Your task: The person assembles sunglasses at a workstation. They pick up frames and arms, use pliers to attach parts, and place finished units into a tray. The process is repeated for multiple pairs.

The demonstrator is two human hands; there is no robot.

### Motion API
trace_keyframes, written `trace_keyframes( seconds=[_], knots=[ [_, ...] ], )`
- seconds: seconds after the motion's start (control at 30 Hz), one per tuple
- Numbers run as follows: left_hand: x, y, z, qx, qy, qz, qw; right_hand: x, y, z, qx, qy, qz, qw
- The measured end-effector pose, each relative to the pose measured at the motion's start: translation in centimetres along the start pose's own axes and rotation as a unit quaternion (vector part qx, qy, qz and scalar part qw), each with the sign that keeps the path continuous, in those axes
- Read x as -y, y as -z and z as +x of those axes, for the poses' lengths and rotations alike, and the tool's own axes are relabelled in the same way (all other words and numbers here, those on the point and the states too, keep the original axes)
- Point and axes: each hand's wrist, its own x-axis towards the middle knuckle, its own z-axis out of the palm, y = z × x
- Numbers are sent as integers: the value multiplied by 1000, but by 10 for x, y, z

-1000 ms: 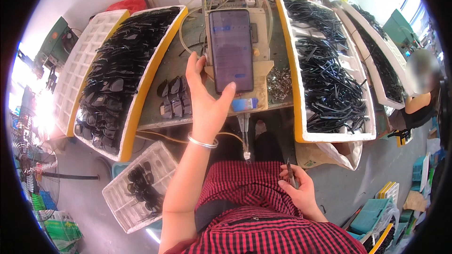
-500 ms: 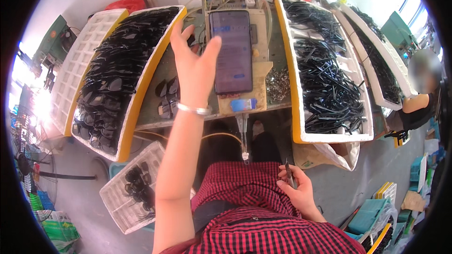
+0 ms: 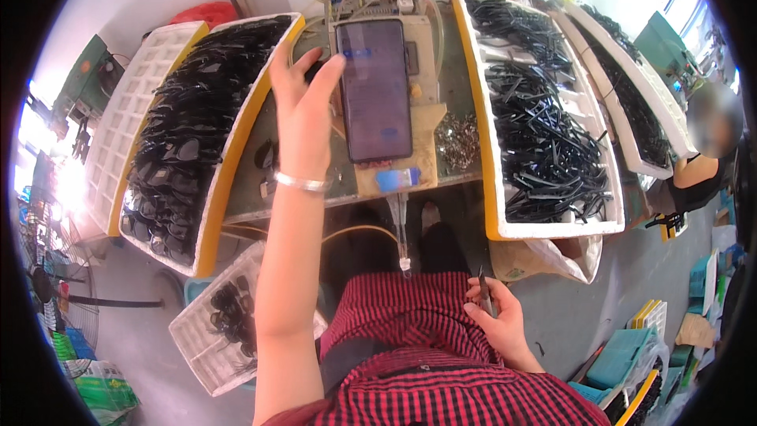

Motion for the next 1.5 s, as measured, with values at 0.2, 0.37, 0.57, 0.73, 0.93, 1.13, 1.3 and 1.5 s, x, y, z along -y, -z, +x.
trace_keyframes(
  seconds=[0.2,0.37,0.57,0.73,0.93,1.13,1.3,1.5],
  knots=[
    [26,34,-79,13,25,84,996,-6,-5,-1,17,-27,-8,999],
    [34,27,-80,12,-12,169,985,-3,-9,2,27,-4,-28,999],
    [30,15,-80,-11,-35,248,968,-6,-10,-1,24,-9,-10,1000],
    [32,13,-79,-27,-36,248,968,-6,-11,-1,31,-5,-9,999],
    [12,69,-119,-108,-89,104,985,0,-9,-2,19,-26,36,999],
    [17,254,-229,-279,-28,386,879,-16,-19,-10,57,-3,17,998],
    [74,476,-348,-510,172,425,728,-9,-19,-7,80,-28,-41,996],
    [132,494,-365,-403,308,597,622,-5,-31,12,112,-69,-106,986]
  ],
)
